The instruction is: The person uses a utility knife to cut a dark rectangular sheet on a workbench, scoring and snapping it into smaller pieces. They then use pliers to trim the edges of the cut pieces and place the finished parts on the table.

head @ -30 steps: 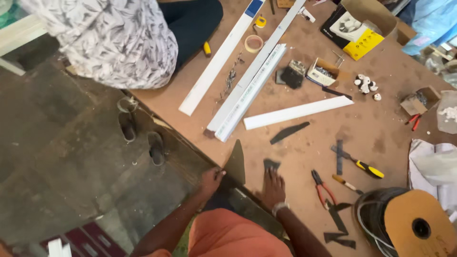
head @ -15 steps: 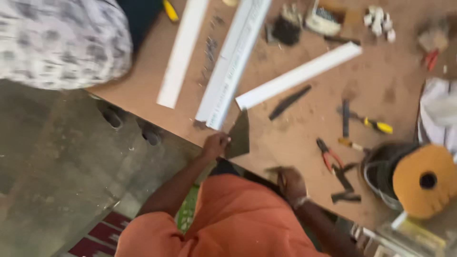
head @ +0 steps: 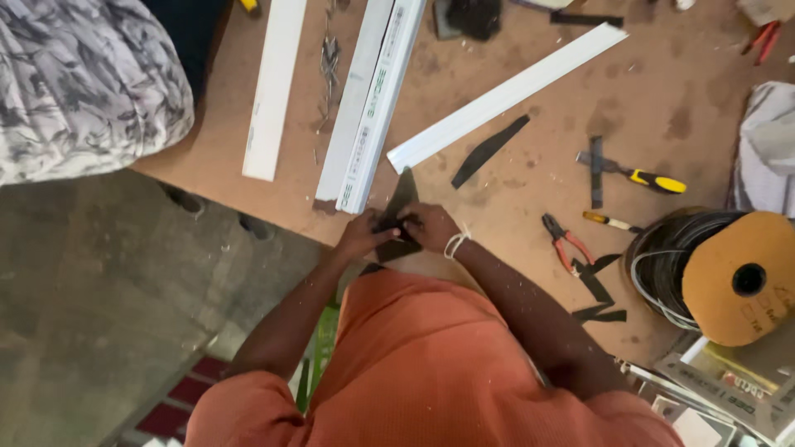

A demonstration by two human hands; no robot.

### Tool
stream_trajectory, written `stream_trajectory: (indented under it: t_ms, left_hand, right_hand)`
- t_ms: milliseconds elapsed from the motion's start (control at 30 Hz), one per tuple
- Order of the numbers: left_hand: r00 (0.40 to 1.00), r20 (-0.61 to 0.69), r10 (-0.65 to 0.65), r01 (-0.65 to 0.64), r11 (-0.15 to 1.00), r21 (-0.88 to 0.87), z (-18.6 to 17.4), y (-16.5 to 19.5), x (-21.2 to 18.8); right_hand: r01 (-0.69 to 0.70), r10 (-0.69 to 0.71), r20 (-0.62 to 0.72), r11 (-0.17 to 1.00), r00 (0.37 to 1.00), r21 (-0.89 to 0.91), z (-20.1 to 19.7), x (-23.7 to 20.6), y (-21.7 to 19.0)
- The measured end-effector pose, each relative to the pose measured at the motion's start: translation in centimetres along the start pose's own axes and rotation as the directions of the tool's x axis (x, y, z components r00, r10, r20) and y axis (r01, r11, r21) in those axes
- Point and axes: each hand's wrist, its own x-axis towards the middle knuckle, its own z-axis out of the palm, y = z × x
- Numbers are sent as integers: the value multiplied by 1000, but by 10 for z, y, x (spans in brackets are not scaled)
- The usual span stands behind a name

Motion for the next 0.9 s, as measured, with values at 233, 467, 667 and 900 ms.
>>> stream_trajectory:
  t_ms: [233,467,667,900]
  left_hand:
    - [992,-124,28,-10,990,143,14,-18,-1]
    - [995,-100,-1,-3,999,-37,15,-18,0]
    - [996,-92,5,-15,994,-113,17,-13,2]
    - [980,-185,78,-72,997,39,26,-4,-9]
  right_hand:
    - [253,-351,-141,852,926,-458,-54,31,68]
    - [363,-384,130,634,914,-683,-171,48,90]
    - [423,-332,287,481,898,-768,-182,47,97]
    - [419,-369,234,577,900,-701,-190,49,106]
